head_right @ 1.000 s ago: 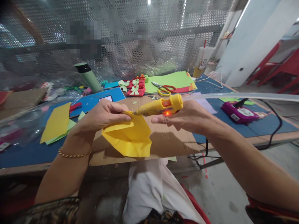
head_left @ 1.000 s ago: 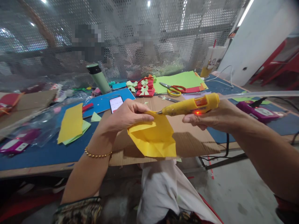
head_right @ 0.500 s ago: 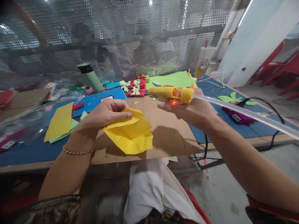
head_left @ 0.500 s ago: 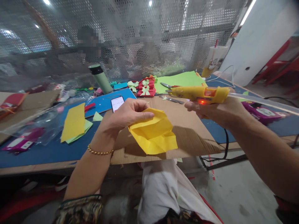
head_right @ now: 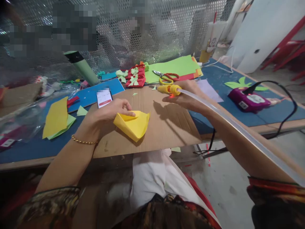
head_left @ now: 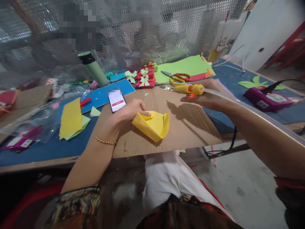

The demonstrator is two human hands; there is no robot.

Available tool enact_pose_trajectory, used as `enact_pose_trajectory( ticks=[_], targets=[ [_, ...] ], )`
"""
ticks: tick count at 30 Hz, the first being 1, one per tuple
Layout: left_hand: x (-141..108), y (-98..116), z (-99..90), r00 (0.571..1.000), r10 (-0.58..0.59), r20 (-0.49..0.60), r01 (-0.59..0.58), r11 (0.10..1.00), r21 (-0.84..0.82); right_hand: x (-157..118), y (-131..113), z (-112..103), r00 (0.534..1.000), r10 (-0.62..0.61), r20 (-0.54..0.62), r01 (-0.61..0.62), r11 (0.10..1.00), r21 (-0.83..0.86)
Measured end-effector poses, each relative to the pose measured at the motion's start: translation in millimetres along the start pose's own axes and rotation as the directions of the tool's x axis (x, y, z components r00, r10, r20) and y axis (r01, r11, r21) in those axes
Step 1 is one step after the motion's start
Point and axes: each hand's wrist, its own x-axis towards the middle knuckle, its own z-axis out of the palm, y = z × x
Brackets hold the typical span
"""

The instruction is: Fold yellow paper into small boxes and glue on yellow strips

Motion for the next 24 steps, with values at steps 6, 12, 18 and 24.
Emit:
enact_pose_trajectory(
  ticks=[6, 12, 18, 24],
  targets=[
    [1, -9, -2.5, 0.992, 0.084, -0.091, -0.053, 0.953, 0.297, -1, 7, 6, 0.992, -0.081, 0.099, 0.093, 0.989, -0.118],
    [9, -18, -7.5, 1.0, 0.024, -0.015, -0.019, 0.957, 0.288, -12, 10, 14, 0.969, -0.24, 0.058, 0.246, 0.96, -0.136],
    [5, -9, -9.5, 1.0, 0.013, 0.006, -0.014, 0.96, 0.281, -30, -1, 2, 0.984, -0.174, 0.046, 0.18, 0.961, -0.211],
    [6, -6, -8.7, 1.0, -0.009, -0.021, 0.014, 0.957, 0.289, -42, 5, -18, 0.986, -0.161, 0.036, 0.165, 0.96, -0.227]
  ],
)
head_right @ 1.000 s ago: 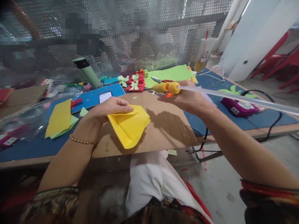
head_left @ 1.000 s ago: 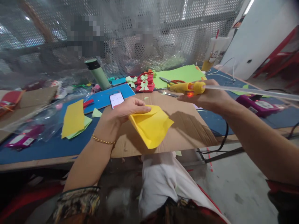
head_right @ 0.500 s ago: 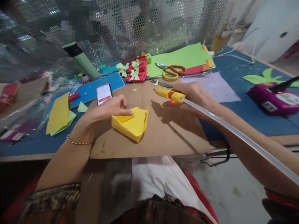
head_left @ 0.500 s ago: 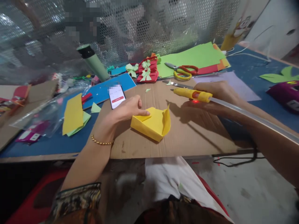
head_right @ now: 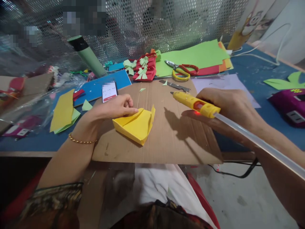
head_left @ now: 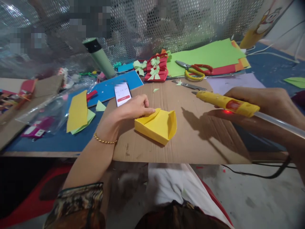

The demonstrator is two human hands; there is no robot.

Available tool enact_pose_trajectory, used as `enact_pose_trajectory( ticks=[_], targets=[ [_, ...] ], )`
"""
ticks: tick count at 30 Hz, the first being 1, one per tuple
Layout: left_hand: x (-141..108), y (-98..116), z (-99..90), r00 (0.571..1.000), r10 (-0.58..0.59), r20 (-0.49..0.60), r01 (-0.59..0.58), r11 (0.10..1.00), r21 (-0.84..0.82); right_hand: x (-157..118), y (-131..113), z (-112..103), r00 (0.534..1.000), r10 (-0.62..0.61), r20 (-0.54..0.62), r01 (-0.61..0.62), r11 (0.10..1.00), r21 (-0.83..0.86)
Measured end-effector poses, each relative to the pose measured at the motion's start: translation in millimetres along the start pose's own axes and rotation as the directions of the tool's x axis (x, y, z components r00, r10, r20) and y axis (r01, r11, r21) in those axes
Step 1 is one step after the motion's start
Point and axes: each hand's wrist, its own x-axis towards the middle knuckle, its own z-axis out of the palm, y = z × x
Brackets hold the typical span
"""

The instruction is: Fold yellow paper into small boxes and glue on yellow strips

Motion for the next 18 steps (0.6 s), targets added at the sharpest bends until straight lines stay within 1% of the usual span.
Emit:
enact_pose_trajectory(
  ticks=[4, 8, 10, 13, 15, 16, 18],
  targets=[
    [4, -4, 2.8, 1.0, 0.023, -0.017, -0.023, 1.0, -0.008, -10, 4, -5, 0.999, 0.022, -0.024, -0.023, 0.999, -0.042],
    [4, -2, 2.5, 1.0, 0.008, 0.007, -0.008, 1.0, 0.0, -19, 16, -5, 0.991, -0.059, -0.117, 0.049, 0.995, -0.091],
    [3, 0, 1.8, 1.0, -0.002, 0.017, 0.002, 1.0, 0.002, -23, 23, -5, 0.99, -0.055, -0.13, 0.043, 0.995, -0.092],
    [4, 0, 1.8, 1.0, -0.012, 0.021, 0.012, 1.0, 0.012, -25, 32, -8, 0.994, 0.022, -0.111, -0.034, 0.994, -0.105],
    [6, -2, 2.6, 1.0, -0.01, 0.013, 0.01, 1.0, 0.018, -24, 37, -11, 0.992, 0.073, -0.102, -0.087, 0.985, -0.146],
    [7, -3, 3.0, 1.0, -0.002, 0.007, 0.002, 1.0, 0.018, -23, 39, -12, 0.991, 0.099, -0.085, -0.112, 0.979, -0.17],
    [8, -5, 3.9, 1.0, 0.02, -0.003, -0.02, 1.0, 0.017, -18, 42, -16, 0.982, 0.187, -0.013, -0.185, 0.957, -0.225]
  ],
)
